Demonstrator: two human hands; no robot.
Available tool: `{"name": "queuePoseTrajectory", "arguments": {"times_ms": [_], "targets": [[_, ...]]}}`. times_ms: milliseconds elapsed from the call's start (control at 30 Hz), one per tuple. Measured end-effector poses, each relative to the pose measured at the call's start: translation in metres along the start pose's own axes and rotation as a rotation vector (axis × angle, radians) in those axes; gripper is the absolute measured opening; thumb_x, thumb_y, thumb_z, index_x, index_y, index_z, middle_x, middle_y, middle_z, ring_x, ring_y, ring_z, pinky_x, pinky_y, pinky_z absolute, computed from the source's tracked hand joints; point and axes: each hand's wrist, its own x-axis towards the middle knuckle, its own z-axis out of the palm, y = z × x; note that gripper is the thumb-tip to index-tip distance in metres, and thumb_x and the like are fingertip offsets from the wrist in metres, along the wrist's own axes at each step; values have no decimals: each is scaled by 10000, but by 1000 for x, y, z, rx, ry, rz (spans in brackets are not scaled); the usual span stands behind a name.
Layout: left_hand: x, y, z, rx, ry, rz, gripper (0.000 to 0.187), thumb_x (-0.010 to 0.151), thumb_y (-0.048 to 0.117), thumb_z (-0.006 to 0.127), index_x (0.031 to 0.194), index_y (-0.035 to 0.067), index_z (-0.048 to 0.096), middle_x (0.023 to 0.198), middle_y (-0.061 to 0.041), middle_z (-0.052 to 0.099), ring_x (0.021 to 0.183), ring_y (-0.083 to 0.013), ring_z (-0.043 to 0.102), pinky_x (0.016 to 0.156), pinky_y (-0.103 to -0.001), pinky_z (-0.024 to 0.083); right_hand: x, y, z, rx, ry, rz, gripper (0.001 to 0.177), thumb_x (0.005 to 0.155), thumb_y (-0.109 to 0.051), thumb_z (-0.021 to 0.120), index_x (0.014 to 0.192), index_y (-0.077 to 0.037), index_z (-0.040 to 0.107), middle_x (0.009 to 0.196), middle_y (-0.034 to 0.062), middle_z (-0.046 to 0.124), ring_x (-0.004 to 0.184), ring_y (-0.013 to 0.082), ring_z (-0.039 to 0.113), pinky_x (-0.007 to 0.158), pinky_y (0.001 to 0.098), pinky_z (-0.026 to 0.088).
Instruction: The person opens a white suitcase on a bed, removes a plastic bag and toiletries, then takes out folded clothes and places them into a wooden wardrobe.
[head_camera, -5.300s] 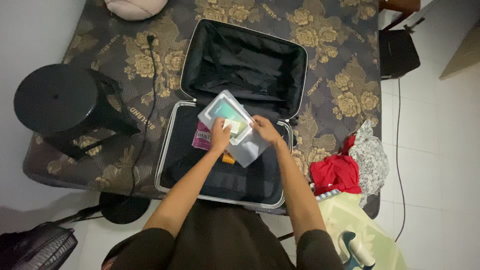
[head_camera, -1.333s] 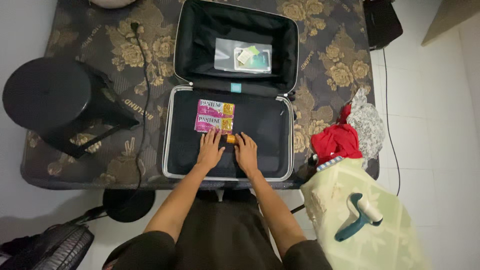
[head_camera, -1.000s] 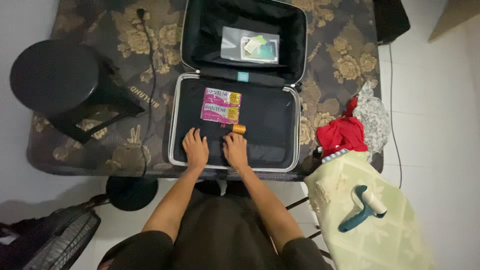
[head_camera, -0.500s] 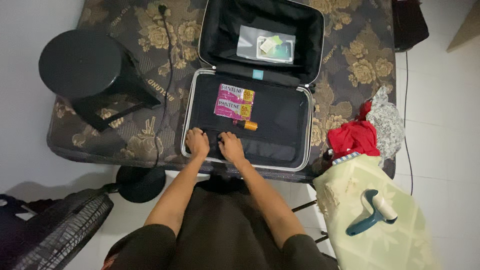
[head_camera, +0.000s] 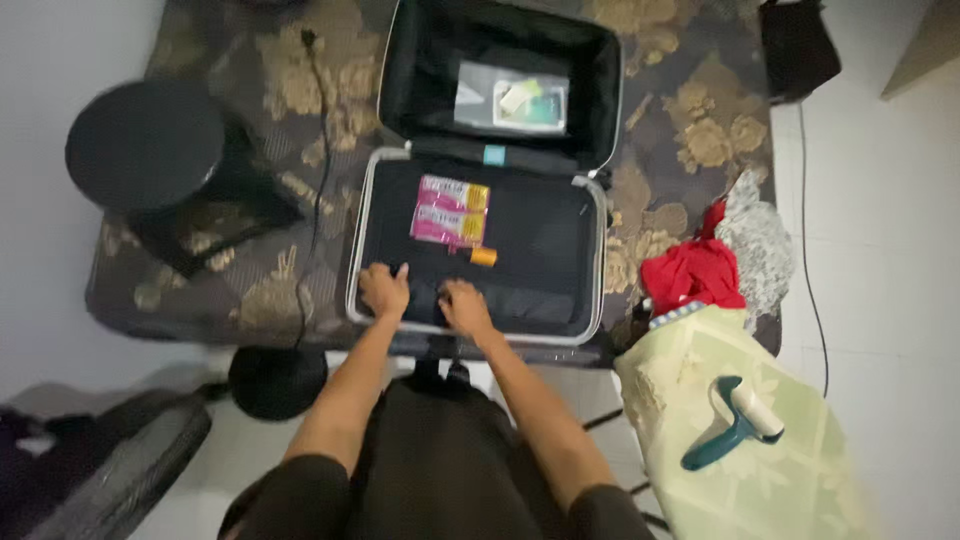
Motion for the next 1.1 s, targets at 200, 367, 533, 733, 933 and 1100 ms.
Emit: {"name": "queuePoseTrajectory", "arguments": {"times_ms": [200,367,533,733,933,1100], "targets": [[-1,1,2,-89,-1,-59,183,907,168,711,1027,62,624,1099,-193,585,1096,-435,577,877,-579,485,-20,15,-12,30,26,17,228,893,-163,702,1108,-94,672,1013,113,680,1027,325,648,875,473,517],[-12,-2,0,-115,55,133,140,959,109,649,1067,34,601,1051,-199,606,1034,-427,597,921,-535,480,-22,10,-12,59,46,-20,212,882,-145,701,1086,-91,681,983,110,693,995,326,650,850,475,509],[-17,13,-11,5,74,278,107,973,90,599,1062,32,613,1086,-220,594,1044,-437,582,879,-553,474,-15,4,-5,58,109,10,213,889,-148,702,1090,-88,668,969,125,693,956,334,671,831,470,535],[-38,40,-6,83,-26,437,141,955,133,592,1033,17,607,1078,-214,592,1045,-435,578,843,-566,479,-12,-8,-5,129,236,67,242,883,-120,694,1114,-65,649,983,159,698,948,377,680,812,490,536],[-40,52,11,62,-140,545,104,961,119,587,1006,26,600,1065,-201,592,1040,-419,582,857,-546,487,0,-21,-19,188,252,95,316,881,-119,689,1181,-57,611,975,181,700,931,397,684,802,492,540],[-43,65,20,7,-222,541,111,926,133,613,985,40,611,1041,-188,593,1021,-414,580,862,-536,488,10,-28,-33,219,289,161,243,940,-165,628,1168,-81,630,991,194,716,933,398,696,788,491,537]]}}
